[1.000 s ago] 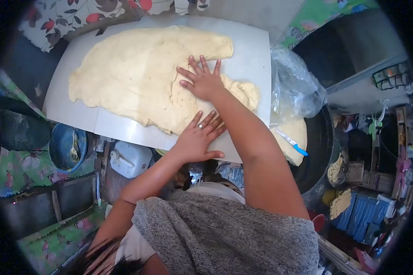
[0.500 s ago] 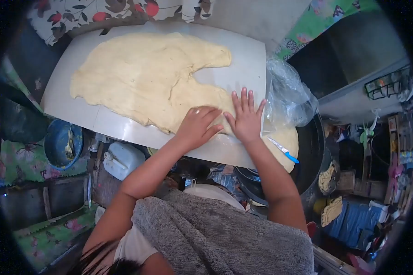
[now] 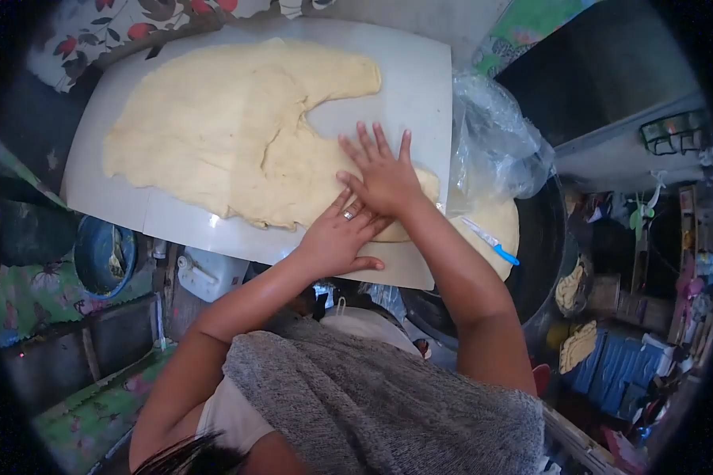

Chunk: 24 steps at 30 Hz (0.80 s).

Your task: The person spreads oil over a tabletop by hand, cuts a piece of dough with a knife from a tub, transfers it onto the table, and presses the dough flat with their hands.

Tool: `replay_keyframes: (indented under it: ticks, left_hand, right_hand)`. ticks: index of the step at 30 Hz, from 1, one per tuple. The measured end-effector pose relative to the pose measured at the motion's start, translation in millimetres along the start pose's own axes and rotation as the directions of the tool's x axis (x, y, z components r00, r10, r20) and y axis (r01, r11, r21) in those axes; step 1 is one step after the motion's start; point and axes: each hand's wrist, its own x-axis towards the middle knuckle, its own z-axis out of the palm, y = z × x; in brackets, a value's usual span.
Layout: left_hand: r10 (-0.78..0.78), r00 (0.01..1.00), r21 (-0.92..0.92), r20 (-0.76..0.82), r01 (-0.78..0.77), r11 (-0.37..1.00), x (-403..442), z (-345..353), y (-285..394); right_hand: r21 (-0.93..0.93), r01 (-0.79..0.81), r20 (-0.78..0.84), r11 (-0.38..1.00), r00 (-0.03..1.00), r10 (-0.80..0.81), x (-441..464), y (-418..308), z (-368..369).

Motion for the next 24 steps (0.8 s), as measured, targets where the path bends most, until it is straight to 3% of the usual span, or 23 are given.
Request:
replay_keyframes:
  ticks: [3,7,9,10,11,12,13,15,17,19,21,22,24]
  left_hand:
    - [-0.075,0.996,-0.113,-0.039,0.070,0.991,-2.0,6.5,3.6]
    - [-0.108,0.988,-0.117,-0.112,0.095,0.989,-2.5,6.3,4.3]
    - [-0.113,0.989,-0.129,-0.092,0.101,0.987,-2.9,5.1,3.3]
    - [-0.123,0.986,-0.115,-0.112,0.110,0.987,-3.6,5.4,2.7]
    - [-0.118,0.985,-0.164,-0.122,0.097,0.982,-4.7,4.6,1.4]
    - [-0.109,0.986,-0.210,-0.130,0.080,0.974,-5.7,2.8,-1.9]
    - [-0.111,0.984,-0.197,-0.137,0.083,0.977,-5.8,-1.9,-6.0]
    - [-0.118,0.993,-0.440,-0.001,0.106,0.892,0.6,-9.3,-15.1]
    - [-0.188,0.982,-0.542,-0.037,0.138,0.829,9.6,-23.3,-18.9]
    - [-0.254,0.966,-0.641,-0.046,0.167,0.749,16.6,-22.5,-17.5]
    - [-0.179,0.948,-0.394,-0.265,0.063,0.917,32.3,-9.0,-14.2]
    - [-0.149,0.952,-0.292,-0.268,0.067,0.954,36.3,-1.4,-9.8]
    - [-0.136,0.968,-0.212,-0.212,0.091,0.973,40.8,9.5,-3.9]
  right_hand:
    - [-0.058,-0.145,-0.075,0.988,0.987,0.141,30.0,16.5,12.6]
    - [-0.090,-0.202,-0.200,0.975,0.963,0.181,59.0,39.3,12.7]
    - [-0.068,-0.157,0.033,0.985,0.987,0.159,70.0,47.7,3.4]
    - [-0.078,-0.142,0.015,0.987,0.990,0.144,73.9,56.3,1.9]
    - [0.250,-0.130,0.104,0.960,0.989,0.106,75.2,67.5,-0.2]
    - [0.551,-0.133,0.178,0.824,0.983,0.039,76.9,79.4,-2.1]
    - [0.551,-0.119,0.164,0.826,0.986,0.033,71.2,84.2,-11.3]
    - [0.400,-0.093,-0.068,0.912,0.989,0.131,41.0,81.6,-28.8]
    - [0.064,-0.059,-0.296,0.996,0.952,0.076,-6.7,57.6,-5.8]
    - [0.001,-0.206,-0.219,0.978,0.955,0.202,-55.4,30.7,11.1]
    - [-0.058,-0.265,-0.258,0.963,0.935,0.242,-71.5,22.5,15.5]
    - [-0.113,-0.326,-0.296,0.938,0.913,0.282,-80.8,17.6,19.0]
    - [-0.053,-0.314,-0.248,0.948,0.924,0.292,-94.3,18.8,26.5]
